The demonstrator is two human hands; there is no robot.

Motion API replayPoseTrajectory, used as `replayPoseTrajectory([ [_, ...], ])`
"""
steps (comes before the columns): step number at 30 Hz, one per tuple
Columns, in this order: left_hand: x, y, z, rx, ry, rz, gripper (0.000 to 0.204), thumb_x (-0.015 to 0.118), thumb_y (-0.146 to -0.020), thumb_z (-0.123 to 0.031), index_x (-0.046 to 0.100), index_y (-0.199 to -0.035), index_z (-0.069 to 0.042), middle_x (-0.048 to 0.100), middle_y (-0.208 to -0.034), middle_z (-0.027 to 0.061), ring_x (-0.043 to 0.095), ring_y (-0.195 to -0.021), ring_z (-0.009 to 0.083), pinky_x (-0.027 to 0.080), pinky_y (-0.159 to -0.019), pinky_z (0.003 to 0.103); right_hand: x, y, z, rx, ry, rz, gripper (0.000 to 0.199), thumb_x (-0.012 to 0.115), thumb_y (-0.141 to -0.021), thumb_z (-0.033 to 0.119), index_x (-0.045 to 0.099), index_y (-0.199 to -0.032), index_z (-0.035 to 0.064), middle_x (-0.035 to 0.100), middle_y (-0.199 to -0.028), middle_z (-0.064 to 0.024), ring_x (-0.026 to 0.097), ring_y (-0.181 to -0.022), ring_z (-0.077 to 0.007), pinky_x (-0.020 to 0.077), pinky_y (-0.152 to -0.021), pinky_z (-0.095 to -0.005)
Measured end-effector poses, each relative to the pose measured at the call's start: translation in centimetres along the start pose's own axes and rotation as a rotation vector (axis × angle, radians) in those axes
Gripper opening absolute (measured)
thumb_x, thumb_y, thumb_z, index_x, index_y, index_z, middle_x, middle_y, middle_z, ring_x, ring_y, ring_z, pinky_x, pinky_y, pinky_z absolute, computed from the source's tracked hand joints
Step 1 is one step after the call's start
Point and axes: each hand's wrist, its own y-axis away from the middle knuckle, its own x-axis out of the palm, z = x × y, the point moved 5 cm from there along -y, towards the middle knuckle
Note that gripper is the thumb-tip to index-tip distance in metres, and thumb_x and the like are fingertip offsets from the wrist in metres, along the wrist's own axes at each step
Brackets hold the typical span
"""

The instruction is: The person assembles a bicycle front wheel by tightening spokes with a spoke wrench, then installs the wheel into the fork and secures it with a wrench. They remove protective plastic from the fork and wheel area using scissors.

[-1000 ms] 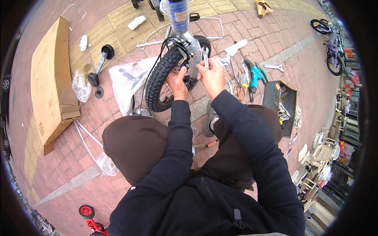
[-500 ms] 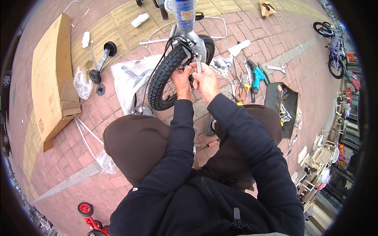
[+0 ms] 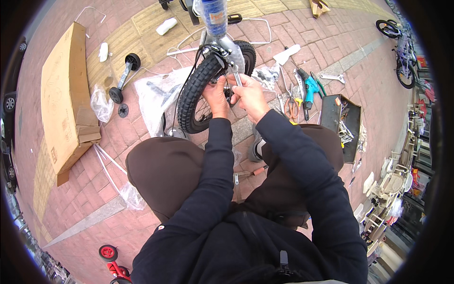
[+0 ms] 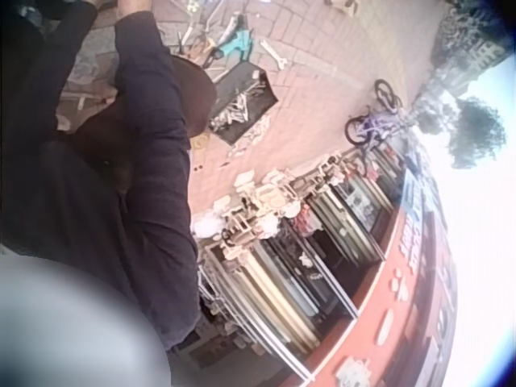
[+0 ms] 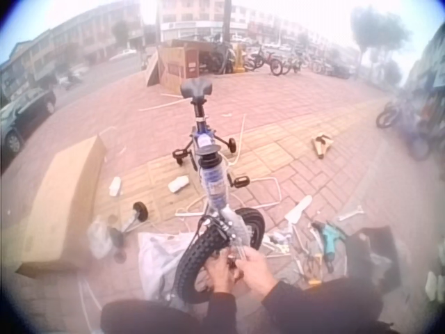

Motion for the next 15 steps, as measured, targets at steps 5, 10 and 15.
replayPoseTrajectory([
  [5, 0.0, 0.1, 0.1, 0.01, 0.03, 0.006, 0.05, 0.075, -0.069, -0.004, 0.052, -0.113, -0.003, 0.055, -0.112, 0.0056, 0.051, -0.102, 0.0172, 0.038, -0.09, 0.03, -1.9, 1.4, 2.5, 0.001, 0.055, -0.12, 0.029, 0.048, -0.079, -0.001, 0.053, -0.108, -0.0026, 0.058, -0.103, -0.0093, 0.048, -0.052, -0.0055, 0.0311, -0.036, -0.017],
  [10, -0.1, 0.0, 0.1, 0.001, 0.013, 0.01, 0.054, 0.075, -0.068, -0.001, 0.05, -0.116, -0.003, 0.054, -0.113, 0.006, 0.051, -0.102, 0.0172, 0.038, -0.091, 0.03, -2.5, 1.5, 4.5, 0.018, 0.166, -0.077, 0.023, 0.052, -0.083, 0.005, 0.057, -0.104, -0.001, 0.055, -0.078, 0.001, 0.04, -0.054, -0.0016, 0.0299, -0.04, -0.0158],
  [15, -0.1, 0.0, 0.1, 0.007, 0.017, -0.008, 0.055, 0.075, -0.067, -0.001, 0.05, -0.116, -0.003, 0.054, -0.114, 0.0059, 0.051, -0.102, 0.0168, 0.037, -0.091, 0.029, -2.8, 1.5, 5.1, -0.103, 0.262, -0.066, 0.016, 0.052, -0.081, 0.004, 0.062, -0.093, -0.0004, 0.053, -0.067, 0.0029, 0.043, -0.053, -0.003, 0.0346, -0.046, -0.019],
])
